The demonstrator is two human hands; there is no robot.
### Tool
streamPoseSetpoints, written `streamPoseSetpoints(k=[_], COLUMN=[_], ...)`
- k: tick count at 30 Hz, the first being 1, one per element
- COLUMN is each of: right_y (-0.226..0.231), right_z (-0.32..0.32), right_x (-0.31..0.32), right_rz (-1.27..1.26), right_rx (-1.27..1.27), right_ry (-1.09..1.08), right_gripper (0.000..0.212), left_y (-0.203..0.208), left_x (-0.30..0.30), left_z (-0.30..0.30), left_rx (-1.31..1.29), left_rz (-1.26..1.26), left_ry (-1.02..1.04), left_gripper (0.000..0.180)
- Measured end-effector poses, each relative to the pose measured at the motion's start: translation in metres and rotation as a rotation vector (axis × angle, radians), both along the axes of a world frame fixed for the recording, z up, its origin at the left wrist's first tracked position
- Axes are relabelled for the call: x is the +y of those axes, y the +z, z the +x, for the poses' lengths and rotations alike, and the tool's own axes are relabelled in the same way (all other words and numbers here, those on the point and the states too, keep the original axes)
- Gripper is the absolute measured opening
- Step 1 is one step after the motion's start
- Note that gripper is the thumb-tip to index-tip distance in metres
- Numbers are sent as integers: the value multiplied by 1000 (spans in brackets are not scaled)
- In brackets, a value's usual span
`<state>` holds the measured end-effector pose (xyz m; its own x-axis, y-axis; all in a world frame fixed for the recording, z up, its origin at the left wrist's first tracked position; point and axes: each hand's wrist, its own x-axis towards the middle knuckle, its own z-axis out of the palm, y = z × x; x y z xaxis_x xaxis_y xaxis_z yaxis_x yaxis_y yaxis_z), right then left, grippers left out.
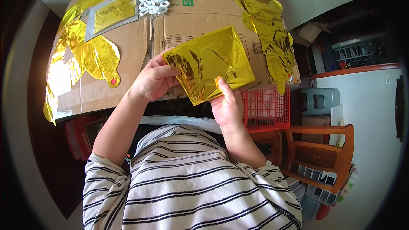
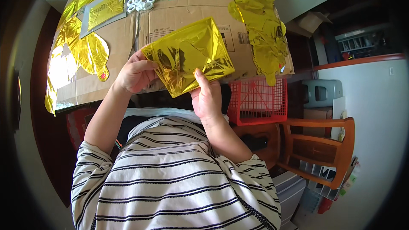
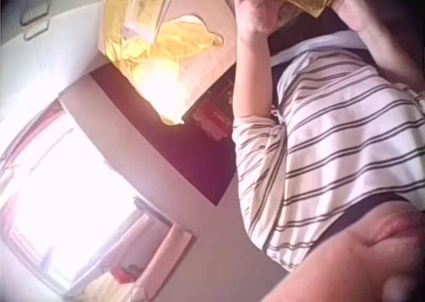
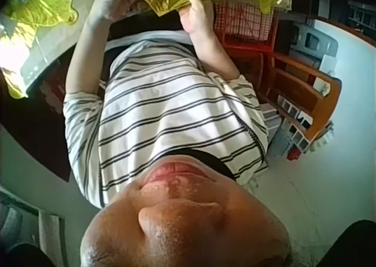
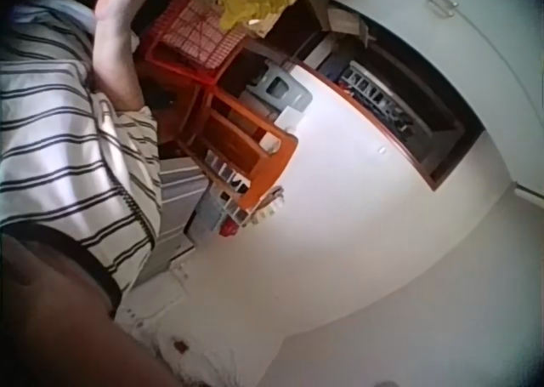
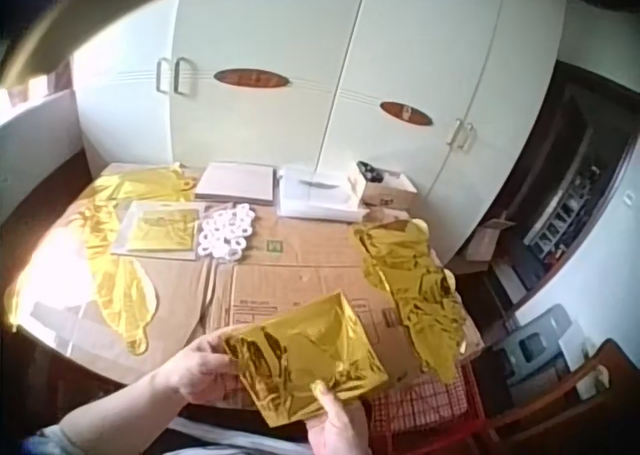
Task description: Folding and flattening gold foil balloons on a cardboard surface.
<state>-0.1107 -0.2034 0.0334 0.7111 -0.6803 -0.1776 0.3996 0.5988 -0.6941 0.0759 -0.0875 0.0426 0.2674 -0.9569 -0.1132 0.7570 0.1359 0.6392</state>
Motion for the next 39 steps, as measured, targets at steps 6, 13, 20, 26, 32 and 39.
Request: streamPoseSetpoints(k=[6, 13, 20, 26, 32, 39], right_y=[10, 18, 31, 32, 21, 15], right_z=[-11, -18, -10, -7, -8, -11], right_x=[-10, -29, -50, -56, -52, -51], right_rz=[-83, -45, 222, 392, 487, 381], right_rx=[160, 312, 197, 149, 77, 125], right_ry=[199, 296, 395, 472, 478, 427], right_gripper=[33, 27, 16, 17, 20, 23], left_y=[-4, 4, 3, 0, 5, 15], left_x=[4, 2, 8, 9, 4, -3], left_z=[6, 6, 9, 4, 4, -7], left_rx=[50, 62, 291, 203, 56, 17], left_rz=[-15, 65, -135, -136, -66, 5], left_ry=[-25, 44, -44, 16, 31, 131], left_gripper=[45, 40, 43, 46, 48, 43])
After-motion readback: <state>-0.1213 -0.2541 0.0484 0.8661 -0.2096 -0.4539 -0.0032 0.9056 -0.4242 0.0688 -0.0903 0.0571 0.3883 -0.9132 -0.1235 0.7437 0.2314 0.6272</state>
